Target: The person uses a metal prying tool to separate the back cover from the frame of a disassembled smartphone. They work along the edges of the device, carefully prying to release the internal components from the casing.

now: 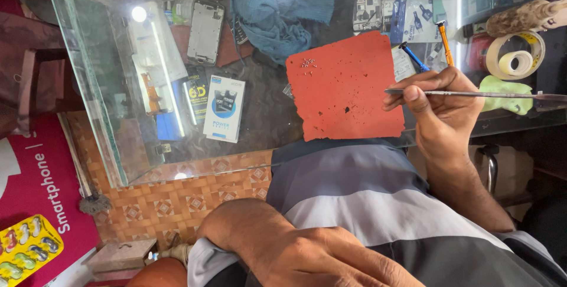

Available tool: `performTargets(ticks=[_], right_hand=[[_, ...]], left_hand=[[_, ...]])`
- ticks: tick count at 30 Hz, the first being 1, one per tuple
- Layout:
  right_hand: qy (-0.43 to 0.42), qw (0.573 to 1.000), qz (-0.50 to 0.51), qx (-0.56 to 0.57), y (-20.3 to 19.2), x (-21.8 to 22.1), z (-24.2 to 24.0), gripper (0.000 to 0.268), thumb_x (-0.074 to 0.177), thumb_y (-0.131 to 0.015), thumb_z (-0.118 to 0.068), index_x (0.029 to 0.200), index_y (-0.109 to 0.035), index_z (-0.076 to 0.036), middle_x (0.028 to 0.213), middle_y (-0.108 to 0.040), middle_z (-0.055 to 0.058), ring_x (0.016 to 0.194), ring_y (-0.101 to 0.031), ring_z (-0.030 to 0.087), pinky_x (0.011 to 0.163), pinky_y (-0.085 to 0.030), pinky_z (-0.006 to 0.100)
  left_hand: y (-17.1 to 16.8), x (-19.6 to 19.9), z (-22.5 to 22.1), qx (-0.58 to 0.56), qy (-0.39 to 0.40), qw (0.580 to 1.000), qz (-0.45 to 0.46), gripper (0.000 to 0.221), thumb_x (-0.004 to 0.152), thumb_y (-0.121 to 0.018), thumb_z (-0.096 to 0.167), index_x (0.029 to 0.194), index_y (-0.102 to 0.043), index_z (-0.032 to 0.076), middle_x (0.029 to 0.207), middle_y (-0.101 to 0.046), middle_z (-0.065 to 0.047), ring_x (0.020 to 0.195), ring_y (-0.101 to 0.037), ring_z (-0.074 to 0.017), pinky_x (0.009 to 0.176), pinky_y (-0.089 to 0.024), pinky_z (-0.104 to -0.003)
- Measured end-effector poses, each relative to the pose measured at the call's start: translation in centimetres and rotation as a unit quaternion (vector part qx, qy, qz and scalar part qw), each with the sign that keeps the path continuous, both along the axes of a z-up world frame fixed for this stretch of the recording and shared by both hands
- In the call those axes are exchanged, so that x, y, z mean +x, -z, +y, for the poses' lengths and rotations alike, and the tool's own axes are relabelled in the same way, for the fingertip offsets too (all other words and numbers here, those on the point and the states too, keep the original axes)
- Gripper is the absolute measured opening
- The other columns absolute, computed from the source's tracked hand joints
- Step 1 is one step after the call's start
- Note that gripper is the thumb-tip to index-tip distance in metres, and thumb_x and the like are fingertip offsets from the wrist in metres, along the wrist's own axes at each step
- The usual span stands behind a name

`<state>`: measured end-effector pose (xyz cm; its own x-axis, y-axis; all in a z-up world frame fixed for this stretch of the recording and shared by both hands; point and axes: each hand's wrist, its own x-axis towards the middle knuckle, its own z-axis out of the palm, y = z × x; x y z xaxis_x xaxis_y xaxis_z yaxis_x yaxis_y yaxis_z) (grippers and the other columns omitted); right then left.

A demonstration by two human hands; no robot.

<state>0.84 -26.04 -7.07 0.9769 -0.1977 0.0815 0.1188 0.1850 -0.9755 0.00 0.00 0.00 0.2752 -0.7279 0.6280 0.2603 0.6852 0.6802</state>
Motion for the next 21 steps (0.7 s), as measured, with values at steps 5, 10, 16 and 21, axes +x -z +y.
performTargets(ticks=[5,10,16,21], right_hand=[[-0.014,0.999,0.009,-0.042,0.5,-0.2,-0.2,0.018,0.112,-0.069,-0.003,0.101,-0.056,0.003,0.099,-0.072,0.024,0.085,-0.074,0.022,0.079,-0.065,0.035],[-0.031,0.977,0.156,-0.143,2.6,1.3,-0.8,0.034,0.098,-0.066,0.001,0.124,-0.043,0.000,0.089,-0.067,0.012,0.072,-0.067,0.016,0.061,-0.057,0.029],[-0.033,0.900,0.162,-0.404,4.3,1.6,-2.1,0.039,0.095,-0.066,0.004,0.131,-0.052,0.005,0.076,-0.066,0.009,0.063,-0.061,0.013,0.059,-0.047,0.026],[-0.002,0.855,0.147,-0.497,4.8,2.0,-3.2,0.027,0.094,-0.069,0.003,0.119,-0.060,0.007,0.074,-0.065,0.011,0.057,-0.062,0.016,0.057,-0.047,0.029]], left_hand=[[-0.1,0.5,-0.3,0.021,-0.055,0.998,0.011,0.027,0.121,-0.042,0.012,0.144,-0.046,-0.003,0.145,-0.054,-0.028,0.130,-0.059,-0.0387,0.108,-0.055,-0.043],[0.2,1.9,-0.8,0.169,-0.245,0.931,0.211,0.029,0.115,-0.053,0.008,0.140,-0.046,-0.004,0.130,-0.065,-0.021,0.114,-0.069,-0.0271,0.102,-0.060,-0.038],[14.1,5.9,-4.2,0.311,-0.468,0.788,0.253,0.038,0.111,-0.056,0.016,0.142,-0.048,-0.005,0.129,-0.066,-0.016,0.118,-0.063,-0.0173,0.104,-0.051,-0.032],[21.4,5.3,-5.5,0.331,-0.439,0.804,0.226,0.040,0.105,-0.061,0.006,0.141,-0.050,-0.007,0.130,-0.065,-0.016,0.121,-0.063,-0.0191,0.106,-0.050,-0.033]])
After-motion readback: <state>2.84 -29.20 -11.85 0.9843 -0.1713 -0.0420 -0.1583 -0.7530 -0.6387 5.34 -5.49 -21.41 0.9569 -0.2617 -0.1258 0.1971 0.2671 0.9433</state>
